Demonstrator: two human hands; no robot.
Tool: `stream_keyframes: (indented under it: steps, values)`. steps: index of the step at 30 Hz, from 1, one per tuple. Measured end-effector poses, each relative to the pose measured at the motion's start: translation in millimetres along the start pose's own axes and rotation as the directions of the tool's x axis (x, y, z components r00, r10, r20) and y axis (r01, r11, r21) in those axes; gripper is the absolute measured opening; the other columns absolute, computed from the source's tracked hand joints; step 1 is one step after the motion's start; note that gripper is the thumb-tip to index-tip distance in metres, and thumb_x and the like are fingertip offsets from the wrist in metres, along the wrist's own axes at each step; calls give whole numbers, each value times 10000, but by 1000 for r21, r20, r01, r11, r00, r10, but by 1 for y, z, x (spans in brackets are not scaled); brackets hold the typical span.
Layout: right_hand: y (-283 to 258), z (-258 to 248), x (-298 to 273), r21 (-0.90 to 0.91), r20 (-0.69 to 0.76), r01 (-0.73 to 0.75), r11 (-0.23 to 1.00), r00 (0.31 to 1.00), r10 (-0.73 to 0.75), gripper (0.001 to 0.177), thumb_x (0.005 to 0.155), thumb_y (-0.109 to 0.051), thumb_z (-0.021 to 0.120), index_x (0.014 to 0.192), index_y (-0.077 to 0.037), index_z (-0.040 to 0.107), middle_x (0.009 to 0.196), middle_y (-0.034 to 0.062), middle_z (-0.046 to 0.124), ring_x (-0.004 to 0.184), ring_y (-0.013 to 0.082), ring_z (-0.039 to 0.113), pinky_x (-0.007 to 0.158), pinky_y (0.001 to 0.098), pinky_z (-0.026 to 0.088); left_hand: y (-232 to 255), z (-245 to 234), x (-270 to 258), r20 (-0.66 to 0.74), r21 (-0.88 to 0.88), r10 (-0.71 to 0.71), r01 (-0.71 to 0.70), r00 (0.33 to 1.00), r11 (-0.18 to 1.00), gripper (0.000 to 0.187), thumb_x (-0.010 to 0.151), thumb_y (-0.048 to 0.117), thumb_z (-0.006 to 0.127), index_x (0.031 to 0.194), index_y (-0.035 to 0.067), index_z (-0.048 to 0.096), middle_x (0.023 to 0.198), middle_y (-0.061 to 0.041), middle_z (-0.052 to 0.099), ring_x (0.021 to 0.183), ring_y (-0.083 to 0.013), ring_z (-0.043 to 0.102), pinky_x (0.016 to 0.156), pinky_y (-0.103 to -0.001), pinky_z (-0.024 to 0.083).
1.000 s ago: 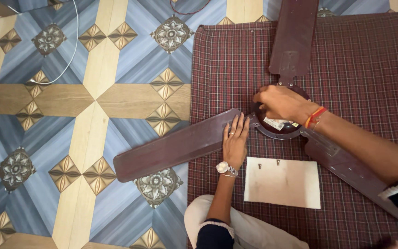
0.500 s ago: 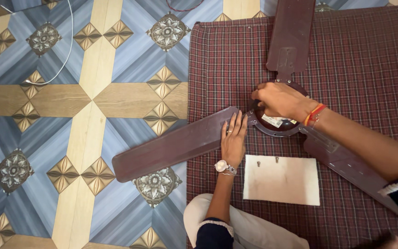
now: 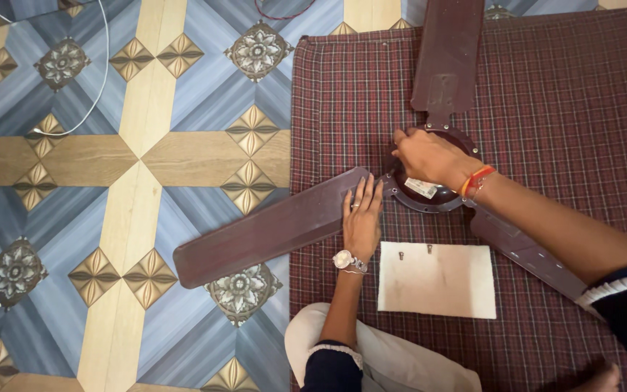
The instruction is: The person sits on a mat and uses a screwdriver to remove screws from the blade brackets of a ceiling fan lying on the floor. They unscrew each bracket, detach the fan blades one by one, and place the screws on a piece of paper.
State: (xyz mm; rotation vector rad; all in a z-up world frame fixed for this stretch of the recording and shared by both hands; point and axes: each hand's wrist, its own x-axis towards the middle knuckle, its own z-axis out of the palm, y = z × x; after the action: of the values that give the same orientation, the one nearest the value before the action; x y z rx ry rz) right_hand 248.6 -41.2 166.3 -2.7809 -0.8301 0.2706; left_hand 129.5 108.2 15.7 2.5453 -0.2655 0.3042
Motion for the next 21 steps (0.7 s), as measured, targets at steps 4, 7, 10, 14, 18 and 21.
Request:
stream_keyframes:
  steps: [4, 7, 10, 14, 18, 21]
  values:
    - [1, 6, -3, -19, 60, 5, 1000, 998, -4, 304, 976, -140, 600, 1183, 79, 558, 1166, 294, 635, 1025, 477, 674, 859, 498, 582, -1, 0, -3, 16, 10, -1, 1, 1000, 1000, 648, 908, -38, 578, 1532, 82, 454, 1645, -108, 378, 1532, -265, 325, 1254, -489, 219]
    - [-11, -1, -7, -54, 48, 110, 992, 993, -107, 351, 841, -12, 662, 1169, 59, 559, 1194, 227, 604, 1035, 439, 663, 869, 477, 573, 0, -2, -1, 43, 22, -15, 14, 999, 1000, 734, 828, -105, 592, 1526, 80, 460, 1645, -102, 374, 1532, -262, 322, 1255, -489, 216]
    - [-31, -2, -13, -143, 54, 226, 963, 974, -221, 464, 705, 84, 700, 1145, 19, 571, 1160, 155, 599, 1062, 388, 648, 915, 453, 554, 1, -4, 0, 27, 8, -2, 2, 1000, 1000, 748, 815, -127, 589, 1524, 72, 461, 1643, -108, 364, 1530, -265, 313, 1246, -497, 212]
    - [-45, -2, -13, -160, 75, 254, 954, 967, -244, 462, 699, 65, 724, 1132, 21, 569, 1159, 161, 582, 1039, 387, 648, 900, 447, 555, 0, -7, -2, 44, -3, 3, -3, 999, 1000, 762, 788, -131, 587, 1517, 51, 457, 1650, -119, 350, 1538, -271, 300, 1252, -491, 216]
    - [-41, -2, -10, -19, 106, 20, 1000, 994, -18, 297, 895, -109, 713, 1117, 31, 574, 1206, 212, 569, 1000, 426, 677, 823, 489, 573, 2, -8, -1, 53, 4, -9, 9, 999, 1000, 773, 767, -136, 592, 1505, 58, 468, 1648, -116, 347, 1540, -264, 299, 1249, -490, 212]
    - [-39, 7, -9, -141, 18, -46, 989, 999, 49, 427, 1058, -300, 644, 1225, 82, 552, 1147, 275, 613, 956, 445, 702, 791, 490, 599, 1, -7, -3, 53, -17, 5, -4, 999, 1000, 748, 790, -122, 602, 1505, 48, 462, 1646, -123, 344, 1540, -275, 289, 1248, -496, 211]
